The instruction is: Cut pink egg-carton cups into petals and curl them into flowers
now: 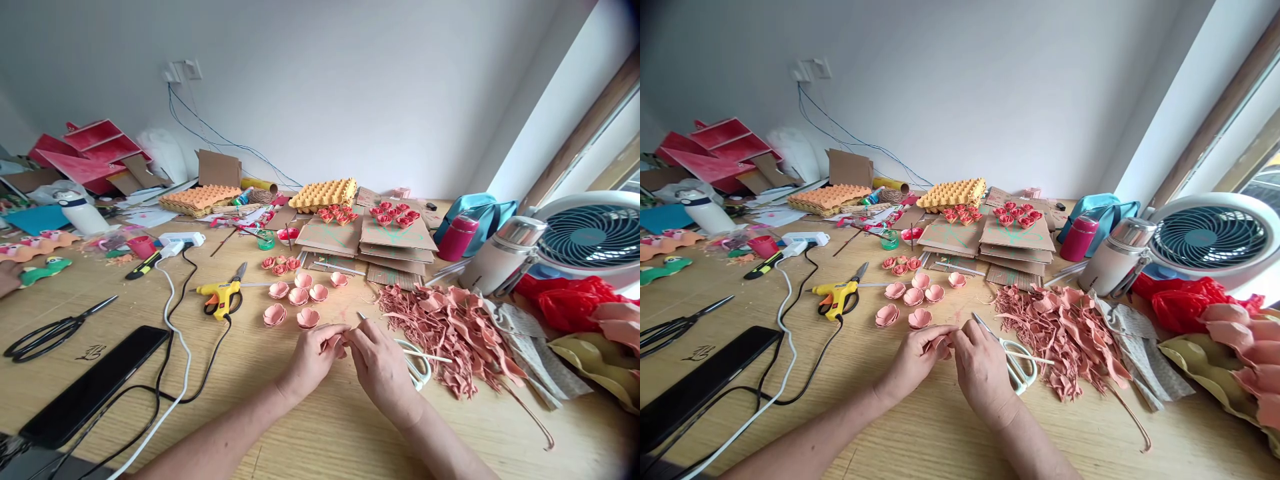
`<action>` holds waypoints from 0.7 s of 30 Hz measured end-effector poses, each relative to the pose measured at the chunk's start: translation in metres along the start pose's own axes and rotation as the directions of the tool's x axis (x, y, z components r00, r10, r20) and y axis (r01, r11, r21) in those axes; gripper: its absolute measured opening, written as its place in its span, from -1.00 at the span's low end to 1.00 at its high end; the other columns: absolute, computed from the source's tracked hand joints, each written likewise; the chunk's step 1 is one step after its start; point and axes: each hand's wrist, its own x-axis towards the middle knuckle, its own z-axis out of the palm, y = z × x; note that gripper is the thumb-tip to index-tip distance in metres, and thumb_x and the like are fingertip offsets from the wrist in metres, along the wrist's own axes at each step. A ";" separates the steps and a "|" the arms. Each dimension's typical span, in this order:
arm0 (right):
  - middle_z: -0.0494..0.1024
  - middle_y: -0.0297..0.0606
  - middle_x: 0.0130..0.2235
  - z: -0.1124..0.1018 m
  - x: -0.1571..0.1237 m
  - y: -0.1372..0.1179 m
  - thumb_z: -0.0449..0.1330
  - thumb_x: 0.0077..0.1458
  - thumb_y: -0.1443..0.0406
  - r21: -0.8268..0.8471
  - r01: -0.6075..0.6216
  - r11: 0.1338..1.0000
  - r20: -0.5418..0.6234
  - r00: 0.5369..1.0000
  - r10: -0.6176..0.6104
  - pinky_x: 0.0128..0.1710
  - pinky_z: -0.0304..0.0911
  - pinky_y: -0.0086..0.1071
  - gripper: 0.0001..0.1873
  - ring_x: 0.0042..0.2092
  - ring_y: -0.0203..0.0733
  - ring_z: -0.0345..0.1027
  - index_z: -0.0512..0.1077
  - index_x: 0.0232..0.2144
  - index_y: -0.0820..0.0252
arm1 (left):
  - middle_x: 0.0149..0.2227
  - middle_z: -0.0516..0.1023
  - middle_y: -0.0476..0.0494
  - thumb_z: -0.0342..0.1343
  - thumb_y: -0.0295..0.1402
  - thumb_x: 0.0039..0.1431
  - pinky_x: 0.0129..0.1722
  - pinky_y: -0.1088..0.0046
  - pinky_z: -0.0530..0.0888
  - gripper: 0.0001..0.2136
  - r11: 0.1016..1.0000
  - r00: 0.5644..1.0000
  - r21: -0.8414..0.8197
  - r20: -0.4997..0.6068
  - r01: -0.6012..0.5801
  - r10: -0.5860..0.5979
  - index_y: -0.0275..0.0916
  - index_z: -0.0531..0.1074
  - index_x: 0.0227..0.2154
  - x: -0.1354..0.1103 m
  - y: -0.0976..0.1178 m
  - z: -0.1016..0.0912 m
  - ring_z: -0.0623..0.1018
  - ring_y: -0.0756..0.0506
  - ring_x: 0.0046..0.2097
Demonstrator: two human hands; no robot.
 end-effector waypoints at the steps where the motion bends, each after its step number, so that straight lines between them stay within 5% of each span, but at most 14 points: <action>1: 0.36 -0.27 -0.32 0.000 0.000 0.000 -0.03 0.30 0.39 -0.013 0.009 1.000 -0.003 1.000 -0.009 -0.33 0.10 -0.37 -0.79 -0.33 -0.20 0.23 0.40 -0.29 0.16 | -0.36 0.59 -0.14 0.08 -0.43 0.19 -0.38 0.47 0.53 -0.71 1.000 1.000 -0.026 0.001 0.017 -0.017 -0.30 0.53 -0.05 0.000 0.000 0.000 0.50 -0.01 -0.43; 11: 0.39 -0.26 -0.26 -0.002 0.003 -0.003 0.01 0.28 0.39 0.227 -0.115 0.967 -0.016 0.992 0.121 -0.30 0.23 -0.42 -0.82 -0.28 -0.25 0.33 0.41 -0.20 0.13 | -0.20 0.60 -0.16 0.01 -0.47 0.26 -0.22 0.46 0.53 -0.73 0.985 0.988 0.089 -0.024 -0.150 0.153 -0.21 0.52 -0.05 0.001 0.007 0.000 0.55 -0.05 -0.22; 16: 0.39 -0.26 -0.25 0.003 0.001 -0.001 0.02 0.29 0.37 0.170 -0.128 0.977 0.017 0.992 0.127 -0.32 0.20 -0.41 -0.83 -0.26 -0.23 0.34 0.41 -0.22 0.12 | -0.22 0.61 -0.14 0.02 -0.59 0.17 -0.18 0.42 0.49 -0.65 0.973 0.991 0.195 -0.026 -0.126 0.134 -0.20 0.52 -0.04 0.000 0.007 0.001 0.54 -0.06 -0.23; 21: 0.39 -0.27 -0.26 0.001 0.001 -0.002 0.03 0.27 0.41 0.102 -0.069 0.992 0.023 0.998 0.067 -0.32 0.17 -0.39 -0.83 -0.29 -0.22 0.31 0.40 -0.24 0.12 | -0.21 0.61 -0.17 0.01 -0.58 0.17 -0.24 0.46 0.50 -0.67 0.994 0.999 0.097 -0.016 -0.042 0.043 -0.24 0.53 -0.05 -0.002 0.006 0.000 0.54 -0.05 -0.27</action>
